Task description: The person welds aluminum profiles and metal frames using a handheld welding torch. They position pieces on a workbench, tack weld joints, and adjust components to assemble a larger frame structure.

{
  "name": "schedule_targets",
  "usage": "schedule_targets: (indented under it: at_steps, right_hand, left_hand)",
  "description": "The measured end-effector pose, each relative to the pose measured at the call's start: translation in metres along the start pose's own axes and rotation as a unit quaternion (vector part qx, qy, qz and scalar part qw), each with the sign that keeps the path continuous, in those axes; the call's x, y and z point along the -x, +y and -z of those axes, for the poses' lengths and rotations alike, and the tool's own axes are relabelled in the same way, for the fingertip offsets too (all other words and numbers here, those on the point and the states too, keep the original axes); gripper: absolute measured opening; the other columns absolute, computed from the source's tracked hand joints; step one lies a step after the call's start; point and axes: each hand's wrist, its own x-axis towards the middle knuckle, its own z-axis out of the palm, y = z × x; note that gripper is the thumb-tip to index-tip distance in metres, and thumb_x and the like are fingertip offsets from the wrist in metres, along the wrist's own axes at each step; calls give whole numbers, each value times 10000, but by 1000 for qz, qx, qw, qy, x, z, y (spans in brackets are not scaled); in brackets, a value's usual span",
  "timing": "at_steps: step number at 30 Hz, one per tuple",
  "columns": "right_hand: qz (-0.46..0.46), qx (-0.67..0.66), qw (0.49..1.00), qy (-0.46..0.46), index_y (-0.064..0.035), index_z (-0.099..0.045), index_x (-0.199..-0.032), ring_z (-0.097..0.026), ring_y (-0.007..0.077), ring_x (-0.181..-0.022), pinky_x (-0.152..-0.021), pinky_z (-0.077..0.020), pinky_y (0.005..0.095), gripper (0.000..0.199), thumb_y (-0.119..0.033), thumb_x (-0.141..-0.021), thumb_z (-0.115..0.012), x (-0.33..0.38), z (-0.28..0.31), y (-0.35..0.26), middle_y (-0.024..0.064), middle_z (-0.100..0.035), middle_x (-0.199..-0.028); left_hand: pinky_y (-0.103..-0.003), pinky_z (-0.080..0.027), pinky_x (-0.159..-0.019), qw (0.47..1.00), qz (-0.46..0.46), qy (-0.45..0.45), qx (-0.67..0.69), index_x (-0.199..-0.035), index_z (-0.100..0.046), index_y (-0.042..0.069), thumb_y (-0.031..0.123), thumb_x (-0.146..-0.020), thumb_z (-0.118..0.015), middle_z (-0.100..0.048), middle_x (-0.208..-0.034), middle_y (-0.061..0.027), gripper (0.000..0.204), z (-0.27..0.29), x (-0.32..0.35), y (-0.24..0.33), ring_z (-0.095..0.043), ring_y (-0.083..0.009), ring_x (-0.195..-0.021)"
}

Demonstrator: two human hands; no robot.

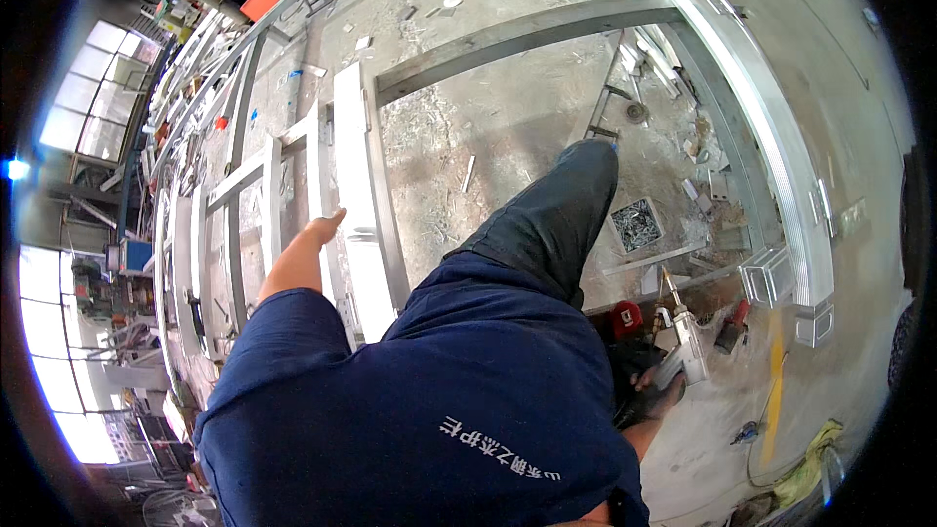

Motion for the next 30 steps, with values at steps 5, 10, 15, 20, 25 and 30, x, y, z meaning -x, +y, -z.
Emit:
schedule_targets:
  at_steps: [5,10,15,20,25,30]
  right_hand:
    - [-29,-14,999,31,-123,-561,-1205,-421,195,-543,-595,-398,377,639,-702,-992,-392,-5,-13,2,45,-458,-624]
    - [-64,-67,996,13,-153,-592,-1288,-435,145,-583,-611,-402,331,638,-690,-993,-417,-8,-28,22,-2,-494,-664]
    - [-37,23,996,78,-69,-602,-1205,-585,248,-587,-626,-521,439,596,-604,-1009,-427,-36,0,0,97,-619,-758]
    - [-52,39,998,-24,-35,-597,-1231,-607,307,-586,-707,-542,475,541,-500,-1066,-373,-37,-20,10,166,-631,-727]
    - [-53,20,997,-45,11,-640,-1095,-655,306,-640,-674,-562,439,486,-436,-1048,-455,-43,-41,15,171,-672,-770]
    - [24,135,990,-25,27,-614,-1126,-662,324,-616,-654,-565,460,495,-431,-1059,-438,-61,-32,36,188,-677,-762]
  left_hand:
    - [-454,-345,-1177,998,31,59,11,-1383,-573,-51,742,-923,-483,-507,-1477,-277,921,-36,-22,-83,-442,-397,-1425]
    - [-458,-404,-1129,991,98,72,-55,-1326,-622,-50,712,-867,-608,-557,-1429,-268,889,-5,-99,-194,-524,-378,-1356]
    - [-464,-546,-931,963,-67,32,261,-1239,-646,-49,420,-835,-740,-693,-1189,-266,626,-75,-57,-100,-698,-390,-1072]
    - [-467,-543,-934,972,-135,86,173,-1253,-634,-50,397,-828,-736,-691,-1190,-269,625,-48,-106,-65,-693,-395,-1077]
    - [-469,-541,-938,965,-196,123,122,-1268,-621,-51,374,-821,-732,-688,-1192,-272,626,-11,-124,-26,-689,-400,-1082]
    - [-472,-539,-941,961,-215,153,84,-1282,-609,-52,350,-814,-728,-686,-1193,-275,628,18,-120,-9,-685,-405,-1087]
